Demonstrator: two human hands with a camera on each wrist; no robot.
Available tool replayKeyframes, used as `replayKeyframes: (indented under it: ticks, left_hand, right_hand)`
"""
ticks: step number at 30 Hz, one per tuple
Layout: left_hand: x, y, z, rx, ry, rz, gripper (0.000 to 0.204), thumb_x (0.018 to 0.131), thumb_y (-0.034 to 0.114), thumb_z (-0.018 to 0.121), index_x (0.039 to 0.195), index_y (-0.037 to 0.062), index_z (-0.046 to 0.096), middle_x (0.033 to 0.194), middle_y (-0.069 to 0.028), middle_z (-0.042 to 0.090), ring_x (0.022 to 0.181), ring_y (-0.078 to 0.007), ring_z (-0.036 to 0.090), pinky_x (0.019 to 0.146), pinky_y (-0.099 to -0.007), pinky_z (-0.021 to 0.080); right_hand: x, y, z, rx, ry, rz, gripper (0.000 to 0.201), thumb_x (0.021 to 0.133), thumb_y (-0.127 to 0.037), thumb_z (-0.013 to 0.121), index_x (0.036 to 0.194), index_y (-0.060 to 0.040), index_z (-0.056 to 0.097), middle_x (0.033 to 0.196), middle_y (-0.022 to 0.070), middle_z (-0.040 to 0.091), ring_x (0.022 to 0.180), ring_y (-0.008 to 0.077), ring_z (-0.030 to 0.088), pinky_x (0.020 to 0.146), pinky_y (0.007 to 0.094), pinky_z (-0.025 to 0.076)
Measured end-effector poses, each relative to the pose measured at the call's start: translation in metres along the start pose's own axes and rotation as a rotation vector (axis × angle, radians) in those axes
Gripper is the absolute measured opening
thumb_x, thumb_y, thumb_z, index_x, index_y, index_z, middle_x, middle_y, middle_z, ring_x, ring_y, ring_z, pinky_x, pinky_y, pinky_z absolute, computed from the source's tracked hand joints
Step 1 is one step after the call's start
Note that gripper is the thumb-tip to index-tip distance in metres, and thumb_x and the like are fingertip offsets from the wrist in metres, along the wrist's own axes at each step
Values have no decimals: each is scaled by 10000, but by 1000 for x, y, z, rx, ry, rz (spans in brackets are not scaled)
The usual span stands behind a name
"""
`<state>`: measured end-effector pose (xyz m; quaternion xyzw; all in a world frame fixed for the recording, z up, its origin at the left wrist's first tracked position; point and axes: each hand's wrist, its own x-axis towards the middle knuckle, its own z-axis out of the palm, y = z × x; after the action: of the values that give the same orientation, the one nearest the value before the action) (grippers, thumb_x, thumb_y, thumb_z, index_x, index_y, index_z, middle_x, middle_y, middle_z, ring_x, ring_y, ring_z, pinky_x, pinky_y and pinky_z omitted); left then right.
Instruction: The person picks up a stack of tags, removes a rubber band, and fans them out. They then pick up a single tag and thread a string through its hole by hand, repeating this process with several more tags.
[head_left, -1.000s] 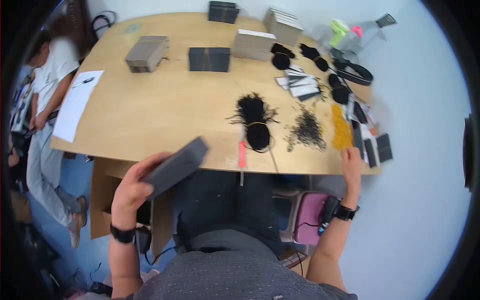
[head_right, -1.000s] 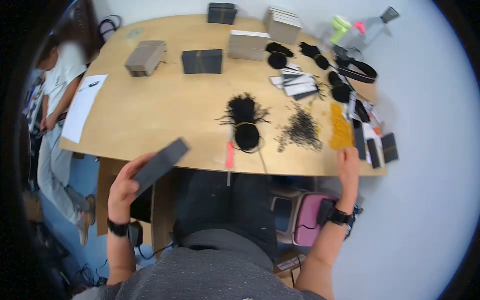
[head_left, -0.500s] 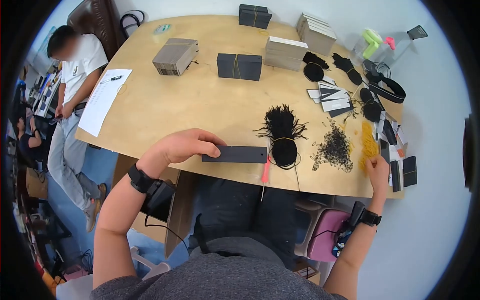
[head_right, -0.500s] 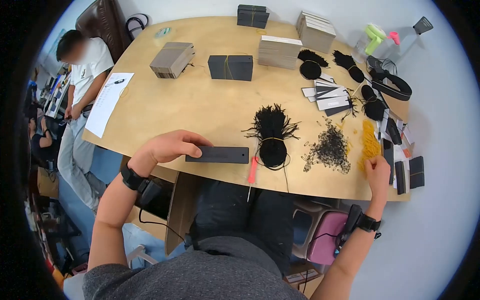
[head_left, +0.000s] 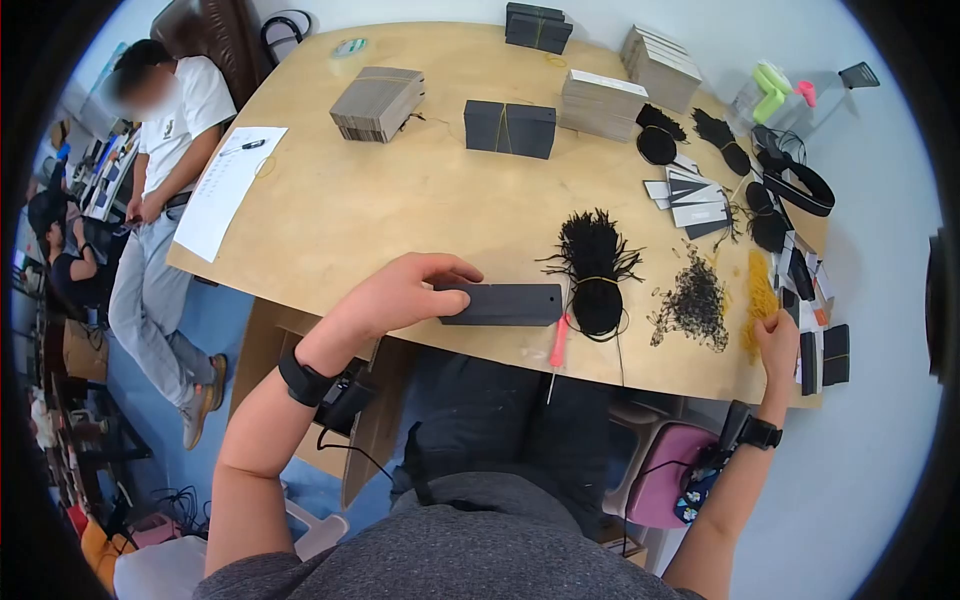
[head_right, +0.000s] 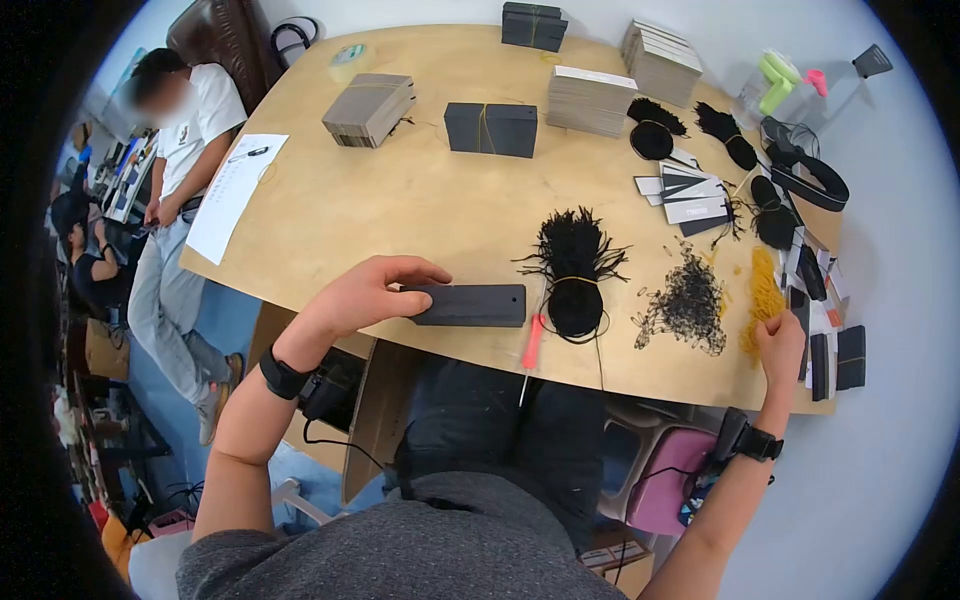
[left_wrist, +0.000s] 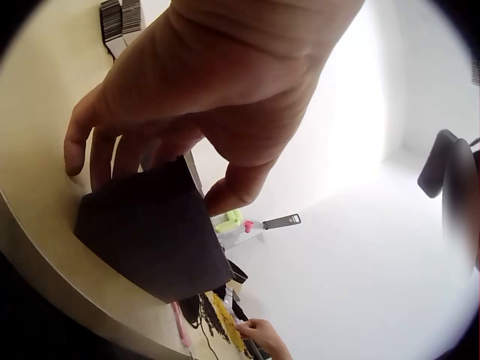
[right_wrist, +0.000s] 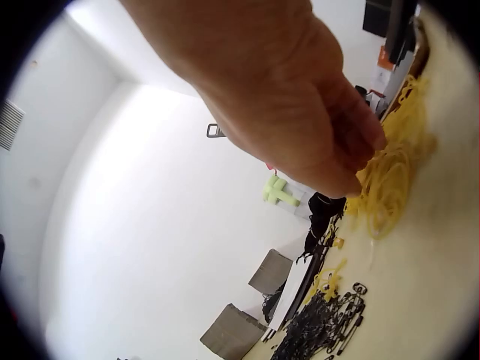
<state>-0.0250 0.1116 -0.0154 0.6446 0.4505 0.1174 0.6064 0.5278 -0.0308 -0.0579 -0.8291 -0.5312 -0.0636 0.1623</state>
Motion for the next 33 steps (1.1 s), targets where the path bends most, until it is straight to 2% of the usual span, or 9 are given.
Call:
replayKeyframes:
  ticks: [5, 8, 11, 16, 21, 25, 28, 32, 33]
  left_hand:
    - [-6, -1, 2, 9, 42, 162, 373, 878, 139, 649, 1231, 18, 646, 1180, -85, 661, 1089, -144, 595, 940, -308, 482]
    - [-15, -3, -4, -152, 108, 137, 406, 859, 147, 713, 1242, 33, 643, 1226, -78, 651, 1112, -155, 590, 980, -322, 457]
    - [-29, -12, -12, 11, 184, 204, 509, 797, 157, 791, 1267, 46, 631, 1259, -59, 647, 1162, -179, 582, 1013, -341, 430]
    - [-28, -34, -10, 211, 173, 334, 629, 716, 148, 840, 1298, 69, 616, 1246, -61, 661, 1213, -202, 572, 1032, -367, 420]
    - [-15, -42, -3, 299, 220, 329, 533, 701, 104, 820, 1207, 60, 662, 1135, -139, 688, 1094, -271, 630, 968, -361, 469]
    - [-18, -39, -1, 248, 210, 363, 507, 708, 87, 801, 1196, 52, 665, 1121, -142, 691, 1089, -281, 632, 972, -359, 468]
    - [-26, -36, -2, 243, 219, 397, 656, 691, 27, 796, 1310, 48, 578, 1252, -126, 636, 1183, -257, 590, 1011, -357, 452]
    - [-43, -55, -13, 163, 318, 374, 730, 698, -3, 781, 1375, 46, 515, 1346, -119, 577, 1218, -252, 568, 1017, -360, 461]
    - [-47, -61, -15, 120, 420, 366, 709, 705, 0, 781, 1365, 43, 524, 1338, -118, 581, 1212, -244, 572, 1000, -361, 474]
  right_hand:
    - [-1, -7, -6, 300, -82, 130, 237, 832, -139, 735, 883, 22, 569, 797, 141, 631, 766, 217, 643, 710, 336, 506]
    - [2, 19, -7, 249, -75, 70, 198, 885, -156, 690, 949, 14, 610, 816, 123, 626, 758, 190, 624, 712, 321, 496]
    - [4, 11, -27, 179, -39, 54, 183, 924, -155, 644, 1011, 5, 633, 854, 115, 638, 757, 185, 606, 722, 309, 490]
    - [13, -57, -45, 241, -5, -44, 171, 931, -133, 636, 1001, 23, 634, 868, 115, 642, 758, 187, 600, 724, 301, 486]
    - [50, -172, -32, 435, -138, -399, 202, 875, -102, 686, 1024, 24, 634, 932, 141, 644, 823, 226, 658, 720, 316, 523]
    - [124, -235, 8, 320, -34, -732, 462, 805, -78, 699, 1238, -21, 551, 1203, 170, 588, 1155, 343, 549, 1002, 398, 447]
    - [191, -262, 51, 192, -7, -753, 682, 785, -72, 716, 1405, -54, 433, 1448, 174, 444, 1336, 365, 419, 1114, 415, 377]
    - [243, -286, 82, 16, 134, -705, 740, 748, -90, 756, 1411, -54, 428, 1410, 169, 481, 1317, 359, 439, 1114, 424, 378]
    - [243, -293, 73, -53, -3, -637, 711, 732, -101, 774, 1376, -67, 476, 1381, 165, 504, 1300, 353, 456, 1085, 430, 407]
